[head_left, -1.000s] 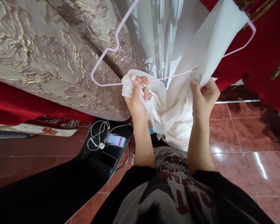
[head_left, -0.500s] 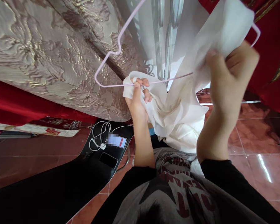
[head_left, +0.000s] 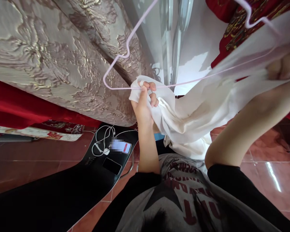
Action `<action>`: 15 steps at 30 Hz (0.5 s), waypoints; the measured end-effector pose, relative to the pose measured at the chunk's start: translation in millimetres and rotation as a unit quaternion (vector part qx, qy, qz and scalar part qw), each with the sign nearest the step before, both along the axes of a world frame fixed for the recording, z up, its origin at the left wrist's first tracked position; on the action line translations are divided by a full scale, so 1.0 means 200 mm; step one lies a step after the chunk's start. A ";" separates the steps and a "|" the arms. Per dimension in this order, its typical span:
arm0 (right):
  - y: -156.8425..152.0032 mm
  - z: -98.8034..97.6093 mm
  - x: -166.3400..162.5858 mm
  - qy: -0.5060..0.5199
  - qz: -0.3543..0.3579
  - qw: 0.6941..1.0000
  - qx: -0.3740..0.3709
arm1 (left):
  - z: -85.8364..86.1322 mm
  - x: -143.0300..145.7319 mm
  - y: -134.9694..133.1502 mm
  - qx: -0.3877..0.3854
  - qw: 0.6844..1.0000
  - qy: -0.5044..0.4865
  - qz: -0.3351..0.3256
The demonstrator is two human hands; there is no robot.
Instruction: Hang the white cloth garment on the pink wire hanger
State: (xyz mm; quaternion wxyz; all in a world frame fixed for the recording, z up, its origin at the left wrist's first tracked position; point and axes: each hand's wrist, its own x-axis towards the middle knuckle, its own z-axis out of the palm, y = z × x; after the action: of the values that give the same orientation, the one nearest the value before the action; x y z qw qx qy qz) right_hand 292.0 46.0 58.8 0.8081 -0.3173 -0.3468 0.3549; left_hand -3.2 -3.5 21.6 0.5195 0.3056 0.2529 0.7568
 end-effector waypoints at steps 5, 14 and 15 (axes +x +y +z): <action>-0.16 -0.09 -0.33 0.027 -0.151 0.985 -0.076 | 0.00 -0.01 0.02 -0.019 1.000 0.021 0.001; -0.14 -0.03 -0.49 -0.049 -0.244 0.967 -0.053 | 0.00 -0.02 -0.01 0.005 1.000 0.010 -0.016; -0.16 -0.04 -0.44 -0.043 -0.267 0.960 -0.076 | 0.00 -0.01 -0.01 0.005 1.000 0.009 -0.020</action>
State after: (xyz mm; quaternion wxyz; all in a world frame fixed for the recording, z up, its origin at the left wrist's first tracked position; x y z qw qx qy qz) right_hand 203.3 14.2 51.4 0.8312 -0.4742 -0.2556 0.1374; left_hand -5.7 -6.4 20.7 0.5308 0.3202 0.2472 0.7447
